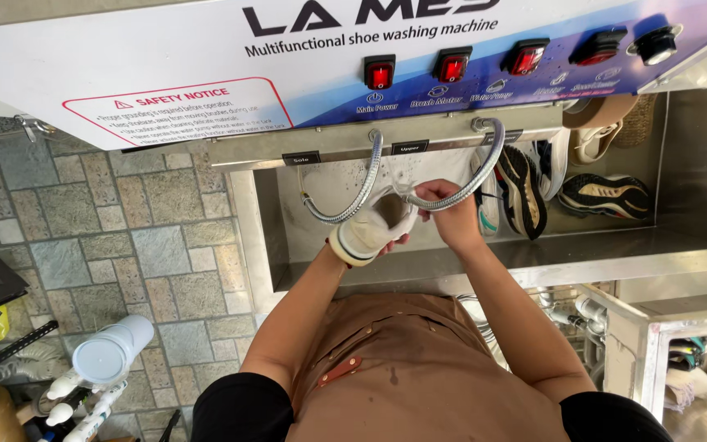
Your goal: The person washes two athletic shoes using a shoe washing machine by holding each shoe under water nozzles and using a brush attachment.
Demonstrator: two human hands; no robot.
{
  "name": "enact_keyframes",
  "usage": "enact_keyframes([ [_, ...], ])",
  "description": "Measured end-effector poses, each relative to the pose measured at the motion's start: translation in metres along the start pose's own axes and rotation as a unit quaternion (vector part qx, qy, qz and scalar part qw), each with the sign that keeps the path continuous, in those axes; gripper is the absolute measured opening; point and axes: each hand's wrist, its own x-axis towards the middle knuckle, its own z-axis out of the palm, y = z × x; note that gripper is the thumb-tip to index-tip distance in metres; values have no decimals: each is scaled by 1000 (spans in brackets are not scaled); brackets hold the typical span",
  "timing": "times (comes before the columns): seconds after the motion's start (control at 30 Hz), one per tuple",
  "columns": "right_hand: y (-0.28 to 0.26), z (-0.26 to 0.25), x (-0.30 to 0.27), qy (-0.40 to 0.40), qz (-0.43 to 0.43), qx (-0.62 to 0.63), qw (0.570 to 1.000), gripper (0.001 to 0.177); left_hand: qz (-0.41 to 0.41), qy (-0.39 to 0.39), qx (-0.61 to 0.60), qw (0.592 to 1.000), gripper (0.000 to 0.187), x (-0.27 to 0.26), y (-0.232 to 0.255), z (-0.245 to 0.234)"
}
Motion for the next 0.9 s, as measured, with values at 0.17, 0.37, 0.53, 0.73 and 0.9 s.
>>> enact_keyframes([
  [0.17,26,-28,-10,59,2,-79,995,33,-1,-34,64,997,62,-37,6,30],
  [0.37,41,-12,-62,7,210,172,963,45,-22,-63,111,992,61,-58,19,29],
  [0.53,14,16,-112,121,86,174,973,37,-74,-51,121,989,60,-84,40,14],
  [0.73,15,51,-165,179,-28,110,977,33,3,40,47,998,72,-150,46,5],
  [0.9,6,98,-200,223,-86,58,969,38,53,19,89,994,63,-174,48,4],
])
